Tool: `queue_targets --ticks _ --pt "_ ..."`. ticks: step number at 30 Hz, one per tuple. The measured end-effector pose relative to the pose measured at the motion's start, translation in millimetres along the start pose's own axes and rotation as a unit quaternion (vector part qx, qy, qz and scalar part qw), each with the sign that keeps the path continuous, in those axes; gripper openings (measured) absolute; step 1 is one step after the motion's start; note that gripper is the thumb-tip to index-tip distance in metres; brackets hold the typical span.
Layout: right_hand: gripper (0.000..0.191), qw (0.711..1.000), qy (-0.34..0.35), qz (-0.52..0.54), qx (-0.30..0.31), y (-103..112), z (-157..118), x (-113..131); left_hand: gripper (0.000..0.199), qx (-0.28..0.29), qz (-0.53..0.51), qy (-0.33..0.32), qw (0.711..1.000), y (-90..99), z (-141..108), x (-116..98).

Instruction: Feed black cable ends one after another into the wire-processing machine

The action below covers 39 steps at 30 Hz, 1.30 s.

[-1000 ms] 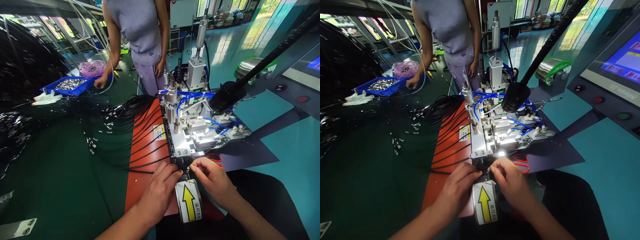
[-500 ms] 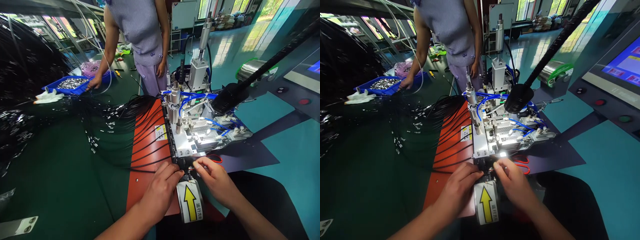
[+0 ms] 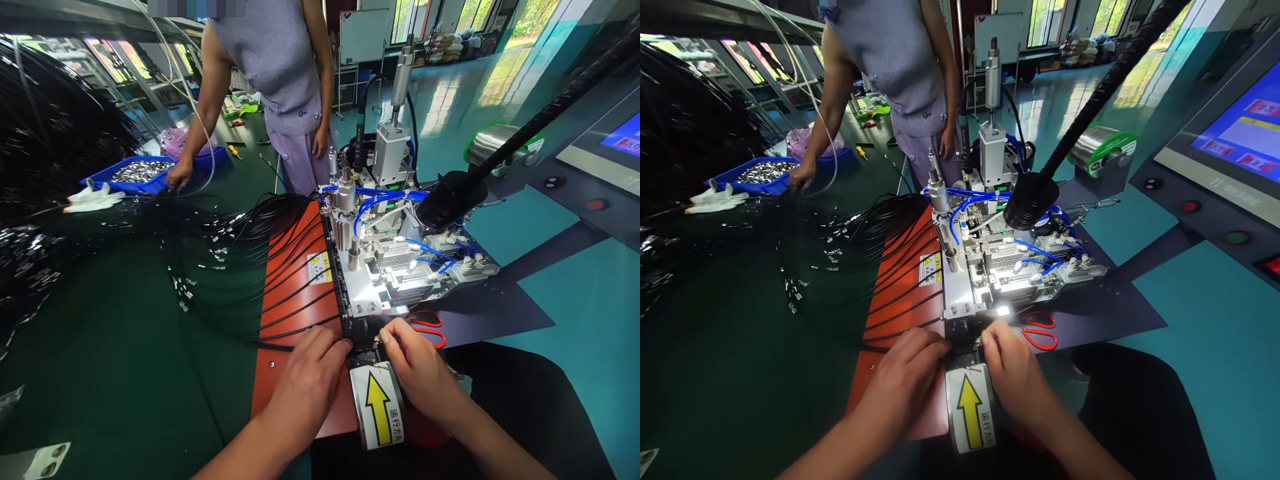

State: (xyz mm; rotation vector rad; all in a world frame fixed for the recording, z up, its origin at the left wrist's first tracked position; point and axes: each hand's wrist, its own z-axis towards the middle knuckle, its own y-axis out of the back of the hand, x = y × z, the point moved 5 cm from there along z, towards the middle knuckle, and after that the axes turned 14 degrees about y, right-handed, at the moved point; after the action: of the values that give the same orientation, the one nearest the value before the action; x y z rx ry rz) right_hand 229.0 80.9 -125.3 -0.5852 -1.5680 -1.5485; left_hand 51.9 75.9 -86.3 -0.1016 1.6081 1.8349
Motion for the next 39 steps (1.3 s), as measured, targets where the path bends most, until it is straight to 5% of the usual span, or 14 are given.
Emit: queue_targets --ticks 11,16,19,22,27,32,39 --pt "0.030 0.999 -0.031 0.011 -0.015 -1.5 0.3 -3.5 0.018 0.007 0.036 -0.016 0.999 -0.3 2.5 -7.3" --pt "0.027 0.997 -0.064 0.020 -0.046 17.7 -16.4 0.4 0.040 0.040 0.096 0.039 0.994 -0.1 -6.8 -12.1" --pt "0.018 0.999 0.008 0.039 0.003 21.5 -32.5 18.4 0.056 0.062 0.113 0.055 0.990 -1.8 -13.2 -11.8" --pt "0.034 0.990 0.097 0.038 0.097 11.1 -46.3 36.9 0.065 0.072 0.115 0.059 0.989 -4.6 -18.5 -11.0" --pt "0.017 0.982 0.171 0.055 0.058 1.4 -44.5 48.8 0.066 0.047 0.081 0.046 0.995 0.0 -18.3 -17.5" --pt "0.013 0.993 0.074 0.090 -0.037 10.1 -31.0 36.5 0.034 0.027 -0.071 -0.008 0.997 7.4 -11.4 -23.6" --pt "0.024 0.993 -0.021 0.067 -0.099 15.3 -43.6 9.8 0.025 -0.037 -0.167 0.055 0.984 -6.1 -5.2 -12.1"
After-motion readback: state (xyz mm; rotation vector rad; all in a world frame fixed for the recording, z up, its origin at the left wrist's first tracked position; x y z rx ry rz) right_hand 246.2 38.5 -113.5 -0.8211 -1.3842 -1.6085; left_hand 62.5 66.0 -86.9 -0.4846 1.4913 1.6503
